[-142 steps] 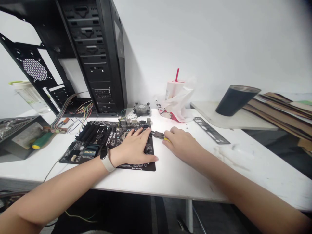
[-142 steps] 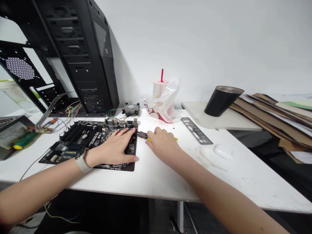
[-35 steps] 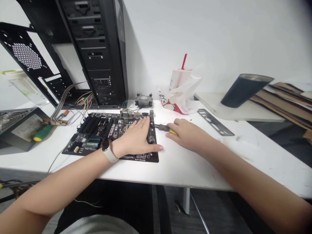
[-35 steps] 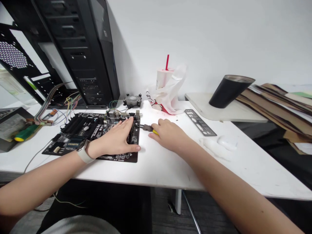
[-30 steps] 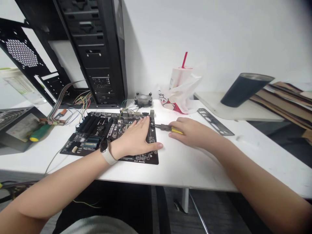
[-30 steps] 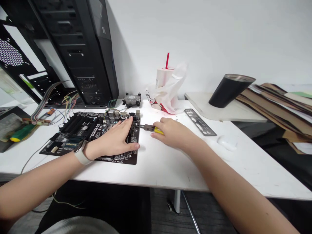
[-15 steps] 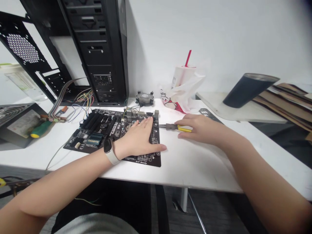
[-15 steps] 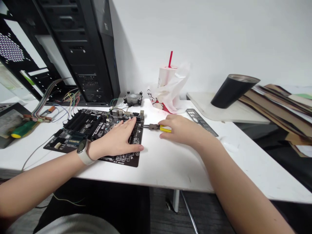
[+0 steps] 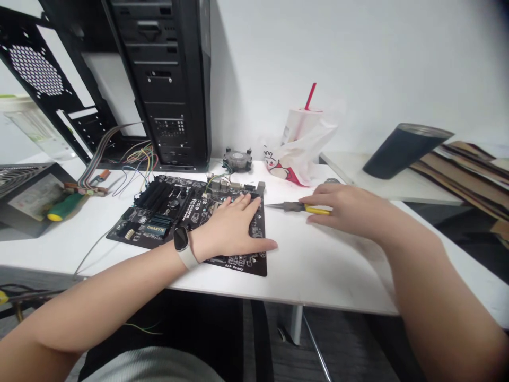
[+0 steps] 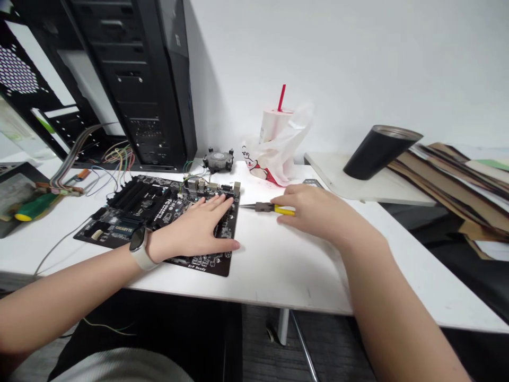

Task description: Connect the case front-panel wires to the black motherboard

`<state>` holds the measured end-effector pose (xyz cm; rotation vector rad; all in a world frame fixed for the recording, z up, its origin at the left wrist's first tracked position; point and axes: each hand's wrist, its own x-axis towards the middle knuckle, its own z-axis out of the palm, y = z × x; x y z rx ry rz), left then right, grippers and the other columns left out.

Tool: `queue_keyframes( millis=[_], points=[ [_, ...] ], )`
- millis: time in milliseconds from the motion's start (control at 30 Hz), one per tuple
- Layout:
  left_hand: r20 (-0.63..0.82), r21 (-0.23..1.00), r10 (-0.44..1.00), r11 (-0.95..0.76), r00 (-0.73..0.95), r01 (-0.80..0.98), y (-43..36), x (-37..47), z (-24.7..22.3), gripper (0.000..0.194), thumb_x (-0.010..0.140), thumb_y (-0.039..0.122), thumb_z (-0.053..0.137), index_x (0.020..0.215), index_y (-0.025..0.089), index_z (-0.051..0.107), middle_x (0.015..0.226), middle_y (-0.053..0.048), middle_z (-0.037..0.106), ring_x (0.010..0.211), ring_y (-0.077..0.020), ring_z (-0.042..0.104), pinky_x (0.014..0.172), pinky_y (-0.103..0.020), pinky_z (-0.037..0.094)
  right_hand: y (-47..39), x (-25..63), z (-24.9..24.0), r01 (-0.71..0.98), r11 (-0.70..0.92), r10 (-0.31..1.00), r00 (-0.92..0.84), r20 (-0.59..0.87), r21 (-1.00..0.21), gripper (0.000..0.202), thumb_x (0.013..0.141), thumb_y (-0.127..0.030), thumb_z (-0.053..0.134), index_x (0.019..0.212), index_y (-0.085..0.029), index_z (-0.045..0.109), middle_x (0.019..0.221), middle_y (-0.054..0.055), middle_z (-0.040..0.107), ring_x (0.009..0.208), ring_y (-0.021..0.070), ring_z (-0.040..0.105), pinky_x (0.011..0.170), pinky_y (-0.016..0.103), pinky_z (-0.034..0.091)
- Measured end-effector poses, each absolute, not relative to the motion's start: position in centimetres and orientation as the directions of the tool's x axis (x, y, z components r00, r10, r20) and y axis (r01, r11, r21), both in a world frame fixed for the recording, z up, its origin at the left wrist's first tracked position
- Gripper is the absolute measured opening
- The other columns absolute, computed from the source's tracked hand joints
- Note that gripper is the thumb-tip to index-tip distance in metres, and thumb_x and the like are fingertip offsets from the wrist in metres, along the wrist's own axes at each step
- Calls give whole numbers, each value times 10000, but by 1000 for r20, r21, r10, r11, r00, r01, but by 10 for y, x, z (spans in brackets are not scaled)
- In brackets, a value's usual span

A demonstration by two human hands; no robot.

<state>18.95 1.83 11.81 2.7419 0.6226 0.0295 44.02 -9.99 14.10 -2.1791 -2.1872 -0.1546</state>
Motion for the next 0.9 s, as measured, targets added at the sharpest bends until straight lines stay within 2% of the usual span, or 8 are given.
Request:
queue_keyframes(
  millis=[100,300,467,633,900],
  points=[
    [-53,287,468,-839,882,463,22,187,119,1039,803,795,464,1569,147,193,1632,-218,164,1528,-365,130,1234,-545,158,-101,444,144,999,-11,976,2,218,36,304,877,-308,488,895,-190,768,930,117,684,892,257,627,791,380,469],
    [-32,259,484,-841,874,475,28,184,120,998,812,788,449,1548,140,267,1613,-233,240,1512,-400,180,1222,-563,186,-84,428,130,996,-23,986,38,165,-87,299,872,-215,449,778,-188,731,838,47,722,794,184,638,787,308,454],
    [-10,206,451,-872,892,443,29,184,124,951,825,797,401,1496,123,381,1573,-241,329,1473,-418,285,1186,-567,281,-79,434,125,978,-129,932,175,318,-162,297,883,-245,450,868,-171,737,932,58,729,863,182,646,821,293,465],
    [-45,139,443,-885,895,445,28,185,131,957,843,781,405,1499,86,370,1554,-269,348,1461,-414,315,1168,-546,323,-81,451,125,961,-212,830,274,487,-179,331,893,-307,450,947,-146,733,966,104,694,866,213,636,844,359,492],
    [-86,223,405,-883,910,414,32,183,132,912,878,725,432,1513,78,333,1571,-279,302,1484,-380,278,1201,-522,247,-64,465,101,971,-187,762,241,601,-152,302,842,-349,511,996,-178,707,1029,132,663,954,276,639,832,441,542]
  ],
)
